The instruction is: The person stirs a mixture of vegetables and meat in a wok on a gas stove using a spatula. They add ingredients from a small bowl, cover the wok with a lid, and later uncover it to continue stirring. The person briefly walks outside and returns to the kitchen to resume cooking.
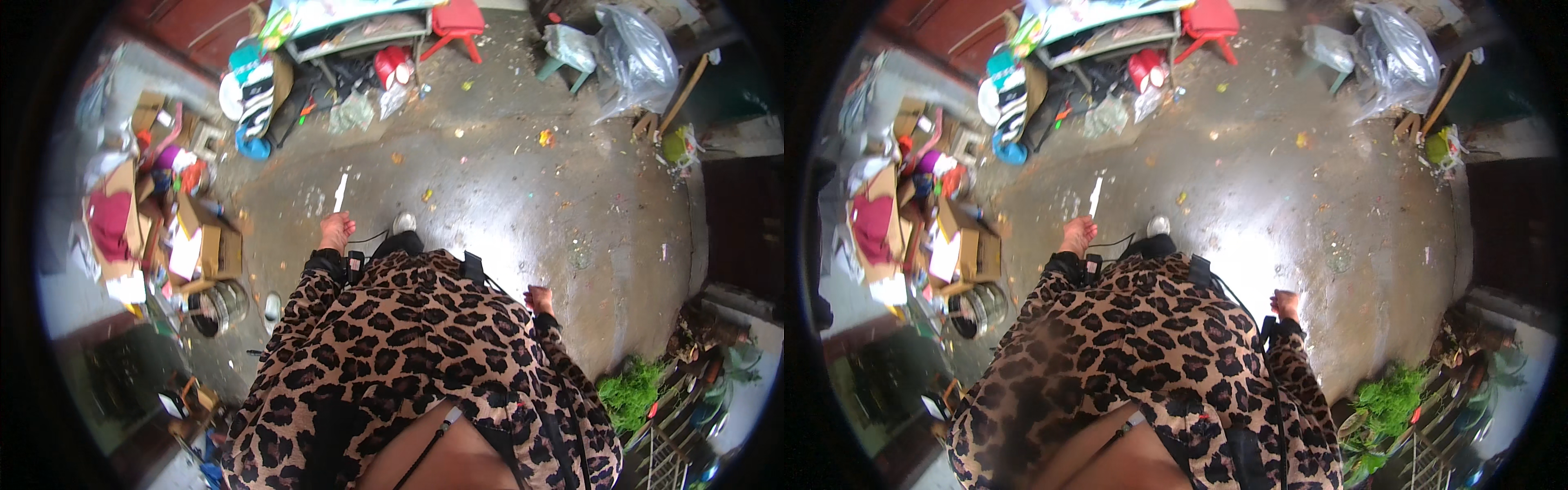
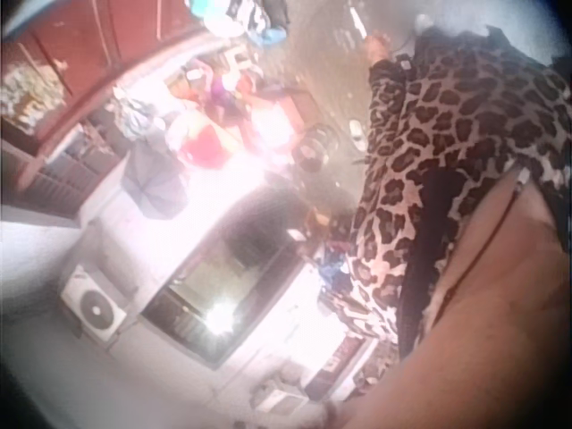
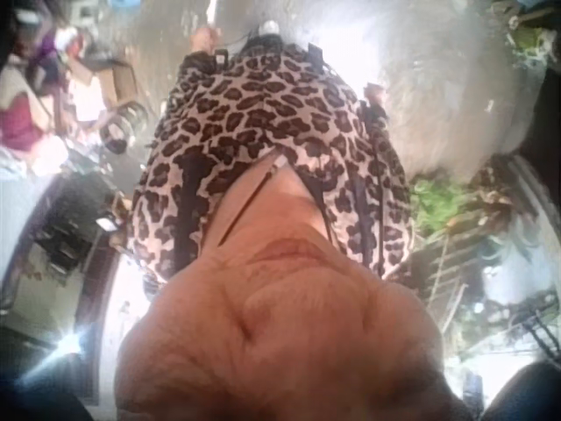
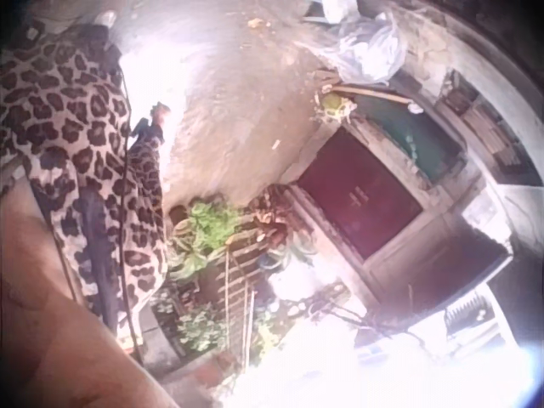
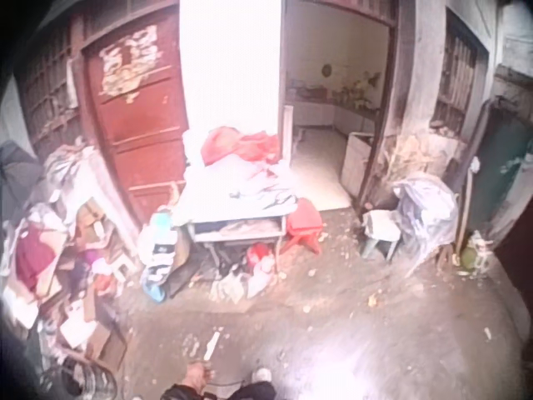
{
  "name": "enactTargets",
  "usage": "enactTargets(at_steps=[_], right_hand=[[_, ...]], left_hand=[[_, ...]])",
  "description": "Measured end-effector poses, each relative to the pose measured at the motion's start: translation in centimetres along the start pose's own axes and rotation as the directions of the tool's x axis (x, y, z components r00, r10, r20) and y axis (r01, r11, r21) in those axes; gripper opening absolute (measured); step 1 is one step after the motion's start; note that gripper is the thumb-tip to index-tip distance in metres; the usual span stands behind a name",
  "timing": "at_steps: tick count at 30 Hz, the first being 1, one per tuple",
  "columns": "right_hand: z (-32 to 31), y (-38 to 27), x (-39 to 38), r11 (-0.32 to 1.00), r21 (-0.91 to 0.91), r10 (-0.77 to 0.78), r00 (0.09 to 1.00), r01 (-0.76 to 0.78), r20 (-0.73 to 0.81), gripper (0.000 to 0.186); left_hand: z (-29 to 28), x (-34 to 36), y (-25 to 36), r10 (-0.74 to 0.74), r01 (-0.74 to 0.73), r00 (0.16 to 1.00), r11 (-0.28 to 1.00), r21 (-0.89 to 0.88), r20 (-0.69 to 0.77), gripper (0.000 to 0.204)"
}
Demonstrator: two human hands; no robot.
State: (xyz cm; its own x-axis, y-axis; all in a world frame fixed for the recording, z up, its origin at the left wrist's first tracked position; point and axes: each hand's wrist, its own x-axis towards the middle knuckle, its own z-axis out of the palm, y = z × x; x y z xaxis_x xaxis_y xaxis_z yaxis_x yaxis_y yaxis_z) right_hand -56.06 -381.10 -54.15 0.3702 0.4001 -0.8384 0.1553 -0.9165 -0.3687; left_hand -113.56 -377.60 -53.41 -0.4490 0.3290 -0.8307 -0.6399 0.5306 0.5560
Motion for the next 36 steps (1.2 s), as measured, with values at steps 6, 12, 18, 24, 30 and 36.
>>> enactTargets(at_steps=[6, 12, 18, 24, 30, 36], right_hand=[[-0.9, -8.8, -0.4, 0.966, 0.252, -0.042, 0.996, 0.062, -0.083, 0.023], [0.6, -13.4, 7.1, 0.996, 0.090, -0.009, 1.000, 0.011, -0.014, 0.023], [-2.5, -25.0, 22.5, 0.930, 0.290, 0.185, 0.970, -0.225, 0.160, 0.021], [-8.9, -55.8, 29.8, 0.958, 0.143, -0.254, 0.967, 0.248, 0.021, 0.021], [-6.0, -84.2, 33.3, 0.882, 0.204, -0.453, 0.885, 0.426, 0.110, 0.026], [-7.5, -100.9, 36.9, 0.800, 0.204, -0.599, 0.742, 0.563, 0.300, 0.025]], left_hand=[[17.4, 4.7, 9.5, 0.084, -0.124, 0.969, 0.978, 0.168, 0.231, 0.025], [34.6, 8.2, 10.1, -0.150, -0.011, 0.930, 0.901, 0.433, 0.335, 0.024], [52.1, 11.5, 19.4, -0.131, -0.031, 0.939, 0.889, 0.458, 0.318, 0.019], [67.7, 9.5, 28.4, 0.036, -0.126, 0.962, 0.938, 0.323, 0.271, 0.022], [79.0, 13.6, 34.8, 0.039, -0.097, 0.968, 0.970, 0.225, 0.248, 0.024], [93.4, 22.4, 46.8, -0.015, 0.018, 0.991, 1.000, -0.021, 0.136, 0.014]])
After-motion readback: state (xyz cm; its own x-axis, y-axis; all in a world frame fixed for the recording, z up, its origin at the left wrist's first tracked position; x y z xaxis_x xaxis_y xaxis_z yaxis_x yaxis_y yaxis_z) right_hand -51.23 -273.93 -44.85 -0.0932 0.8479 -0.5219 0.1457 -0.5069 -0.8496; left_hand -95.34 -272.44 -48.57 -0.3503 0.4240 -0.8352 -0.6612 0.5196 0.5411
